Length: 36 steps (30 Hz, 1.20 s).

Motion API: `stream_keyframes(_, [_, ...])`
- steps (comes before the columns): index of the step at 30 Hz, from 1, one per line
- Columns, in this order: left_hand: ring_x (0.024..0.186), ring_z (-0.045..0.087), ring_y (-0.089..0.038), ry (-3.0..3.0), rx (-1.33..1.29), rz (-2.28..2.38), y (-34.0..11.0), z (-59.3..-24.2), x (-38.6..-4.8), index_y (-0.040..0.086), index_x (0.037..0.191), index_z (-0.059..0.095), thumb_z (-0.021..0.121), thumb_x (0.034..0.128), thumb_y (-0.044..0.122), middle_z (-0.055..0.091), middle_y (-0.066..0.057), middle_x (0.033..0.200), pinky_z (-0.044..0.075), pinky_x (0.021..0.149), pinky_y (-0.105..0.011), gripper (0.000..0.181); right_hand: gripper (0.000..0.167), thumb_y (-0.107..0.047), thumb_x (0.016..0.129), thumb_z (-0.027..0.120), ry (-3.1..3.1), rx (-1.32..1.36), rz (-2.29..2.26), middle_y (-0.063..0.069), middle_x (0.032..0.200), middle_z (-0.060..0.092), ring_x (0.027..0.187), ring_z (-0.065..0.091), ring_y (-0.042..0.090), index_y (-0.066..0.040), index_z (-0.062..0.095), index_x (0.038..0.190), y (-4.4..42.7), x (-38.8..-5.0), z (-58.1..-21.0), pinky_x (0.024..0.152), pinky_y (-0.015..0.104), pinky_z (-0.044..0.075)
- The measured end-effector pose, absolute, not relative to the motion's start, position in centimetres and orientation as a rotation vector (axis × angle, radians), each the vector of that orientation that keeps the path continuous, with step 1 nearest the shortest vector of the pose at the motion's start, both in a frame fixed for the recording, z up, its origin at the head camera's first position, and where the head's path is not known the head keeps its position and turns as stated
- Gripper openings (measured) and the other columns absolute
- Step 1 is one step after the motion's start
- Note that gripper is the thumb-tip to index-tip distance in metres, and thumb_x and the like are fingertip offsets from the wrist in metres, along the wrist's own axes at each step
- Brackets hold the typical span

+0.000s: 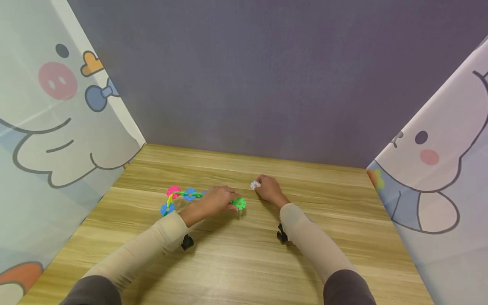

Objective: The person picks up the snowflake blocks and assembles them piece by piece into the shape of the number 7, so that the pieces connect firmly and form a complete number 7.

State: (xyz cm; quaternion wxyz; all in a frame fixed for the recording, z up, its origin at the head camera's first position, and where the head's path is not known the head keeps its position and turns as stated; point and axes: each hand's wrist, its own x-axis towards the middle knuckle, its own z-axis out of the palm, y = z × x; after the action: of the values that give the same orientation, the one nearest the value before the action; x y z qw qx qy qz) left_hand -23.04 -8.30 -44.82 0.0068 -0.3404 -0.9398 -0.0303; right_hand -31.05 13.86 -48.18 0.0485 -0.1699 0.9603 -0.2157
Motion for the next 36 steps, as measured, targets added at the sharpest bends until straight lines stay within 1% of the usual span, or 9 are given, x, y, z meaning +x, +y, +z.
stream_keyframes(5, [0.106,0.072,-0.017,-2.909,-1.089,-0.130,-8.4,-44.8,-22.9,0.014,0.131,0.068,0.070,0.0882,0.048,0.075,-0.001,0.116,0.061,0.092,-0.030,0.055,0.036,-0.021,0.095,0.070,2.888,-0.460,-0.628,0.021,0.118,0.071,0.110,0.067,0.039,0.006,0.065,0.118,13.8,-31.1,-48.0,0.098,0.050,0.056])
stream_keyframes(7, [0.106,0.071,-0.017,-2.909,-1.083,-0.126,-8.4,-44.8,-22.9,0.014,0.131,0.069,0.070,0.0882,0.048,0.075,-0.001,0.117,0.062,0.092,-0.030,0.055,0.036,-0.021,0.094,0.072,2.870,-0.427,-0.653,0.020,0.113,0.071,0.104,0.067,0.036,0.007,0.064,0.116,13.8,-31.0,-47.9,0.093,0.048,0.057])
stream_keyframes(12, [0.107,0.071,-0.017,-2.908,-1.081,-0.132,-8.5,-44.8,-22.8,0.014,0.130,0.069,0.069,0.0886,0.049,0.075,-0.001,0.117,0.062,0.091,-0.030,0.054,0.027,-0.019,0.093,0.070,2.858,-0.409,-0.753,0.016,0.100,0.070,0.090,0.064,0.028,0.003,0.062,0.106,14.1,-30.7,-47.7,0.084,0.044,0.056])
stream_keyframes(18, [0.109,0.071,-0.018,-2.907,-1.071,-0.152,-8.5,-44.7,-22.7,0.015,0.130,0.069,0.070,0.0883,0.048,0.074,0.000,0.120,0.062,0.091,-0.030,0.053,0.016,-0.017,0.097,0.067,2.889,-0.523,-0.823,0.009,0.088,0.071,0.079,0.060,0.020,-0.001,0.068,0.097,14.4,-30.0,-47.8,0.076,0.038,0.055])
stream_keyframes(22, [0.113,0.070,-0.019,-2.928,-1.059,-0.162,-8.5,-44.7,-22.7,0.014,0.131,0.069,0.070,0.0884,0.047,0.073,-0.001,0.125,0.061,0.094,-0.032,0.054,0.016,-0.018,0.100,0.064,2.890,-0.578,-0.845,0.006,0.084,0.070,0.073,0.058,0.016,-0.004,0.069,0.094,14.6,-29.4,-47.8,0.068,0.033,0.052])
stream_keyframes(24, [0.113,0.070,-0.019,-2.932,-1.056,-0.160,-8.5,-44.7,-22.8,0.014,0.132,0.068,0.070,0.0884,0.048,0.073,-0.002,0.126,0.061,0.094,-0.031,0.055,0.018,-0.020,0.102,0.061,2.864,-0.571,-0.872,0.005,0.082,0.068,0.070,0.055,0.014,-0.005,0.068,0.095,14.7,-28.9,-47.7,0.064,0.030,0.050])
stream_keyframes(29, [0.113,0.070,-0.020,-2.922,-1.061,-0.164,-8.5,-44.6,-22.8,0.014,0.132,0.069,0.070,0.0887,0.047,0.073,-0.002,0.126,0.061,0.094,-0.031,0.054,0.017,-0.019,0.104,0.056,2.771,-0.608,-0.978,0.003,0.077,0.065,0.062,0.053,0.011,-0.002,0.061,0.102,15.2,-27.7,-47.5,0.053,0.023,0.045])
stream_keyframes(33, [0.113,0.070,-0.020,-2.921,-1.064,-0.187,-8.5,-44.6,-22.8,0.014,0.130,0.069,0.070,0.0893,0.047,0.073,-0.002,0.126,0.061,0.094,-0.031,0.052,0.018,-0.015,0.102,0.060,2.693,-0.687,-1.047,0.002,0.079,0.071,0.063,0.061,0.008,-0.001,0.061,0.112,15.7,-26.6,-47.4,0.052,0.022,0.049])
stream_keyframes(36, [0.113,0.070,-0.019,-2.919,-1.069,-0.190,-8.5,-44.6,-22.8,0.014,0.129,0.070,0.070,0.0897,0.047,0.073,-0.002,0.124,0.061,0.094,-0.031,0.051,0.017,-0.013,0.100,0.063,2.661,-0.754,-1.059,0.002,0.081,0.074,0.064,0.065,0.007,-0.003,0.065,0.113,15.9,-26.0,-47.3,0.054,0.022,0.053])
